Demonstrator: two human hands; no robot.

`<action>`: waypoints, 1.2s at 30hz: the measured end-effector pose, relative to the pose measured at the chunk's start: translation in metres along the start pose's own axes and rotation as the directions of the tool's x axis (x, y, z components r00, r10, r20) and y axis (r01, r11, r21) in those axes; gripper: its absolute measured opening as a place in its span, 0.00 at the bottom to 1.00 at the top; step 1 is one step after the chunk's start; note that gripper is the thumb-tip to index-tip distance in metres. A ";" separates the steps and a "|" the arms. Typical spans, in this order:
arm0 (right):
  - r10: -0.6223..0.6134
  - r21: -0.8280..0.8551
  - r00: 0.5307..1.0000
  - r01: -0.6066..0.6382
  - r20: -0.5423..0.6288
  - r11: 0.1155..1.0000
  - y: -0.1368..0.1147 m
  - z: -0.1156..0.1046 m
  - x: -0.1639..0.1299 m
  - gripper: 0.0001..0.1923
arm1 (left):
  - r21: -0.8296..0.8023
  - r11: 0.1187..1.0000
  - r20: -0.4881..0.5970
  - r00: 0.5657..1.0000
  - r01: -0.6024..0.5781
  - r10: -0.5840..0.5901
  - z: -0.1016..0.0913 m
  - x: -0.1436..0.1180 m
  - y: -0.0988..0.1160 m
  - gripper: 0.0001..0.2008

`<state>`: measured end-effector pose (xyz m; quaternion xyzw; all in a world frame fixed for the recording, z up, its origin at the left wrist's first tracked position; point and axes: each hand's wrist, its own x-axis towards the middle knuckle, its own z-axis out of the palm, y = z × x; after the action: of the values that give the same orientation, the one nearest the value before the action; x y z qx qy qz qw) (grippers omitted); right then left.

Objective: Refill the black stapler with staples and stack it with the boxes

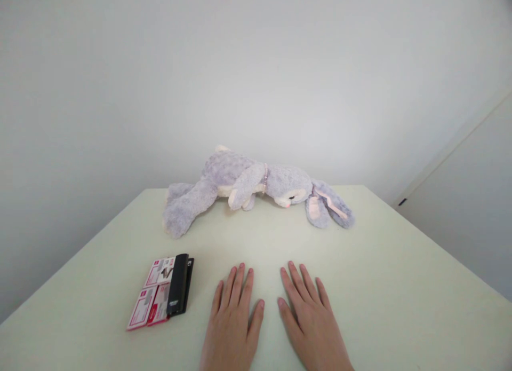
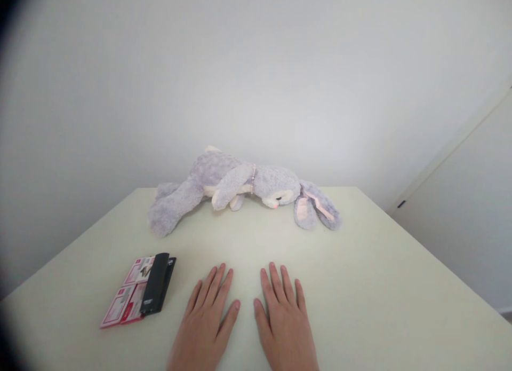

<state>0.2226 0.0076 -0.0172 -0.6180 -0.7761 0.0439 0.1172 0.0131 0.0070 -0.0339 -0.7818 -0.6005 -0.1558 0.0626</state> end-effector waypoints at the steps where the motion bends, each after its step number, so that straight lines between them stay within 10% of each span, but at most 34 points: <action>1: 0.000 0.000 1.000 0.000 0.000 1.000 0.000 0.000 0.000 0.32 | -0.005 1.000 -0.001 1.000 0.002 -0.002 0.000 0.000 0.000 0.32; 36: 0.015 -0.005 1.000 -0.015 -0.007 1.000 0.000 -0.001 -0.001 0.31 | -0.027 1.000 -0.012 1.000 -0.004 0.004 0.001 -0.002 -0.001 0.33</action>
<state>0.2226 0.0070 -0.0167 -0.6243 -0.7711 0.0407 0.1182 0.0114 0.0061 -0.0350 -0.7828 -0.5964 -0.1687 0.0558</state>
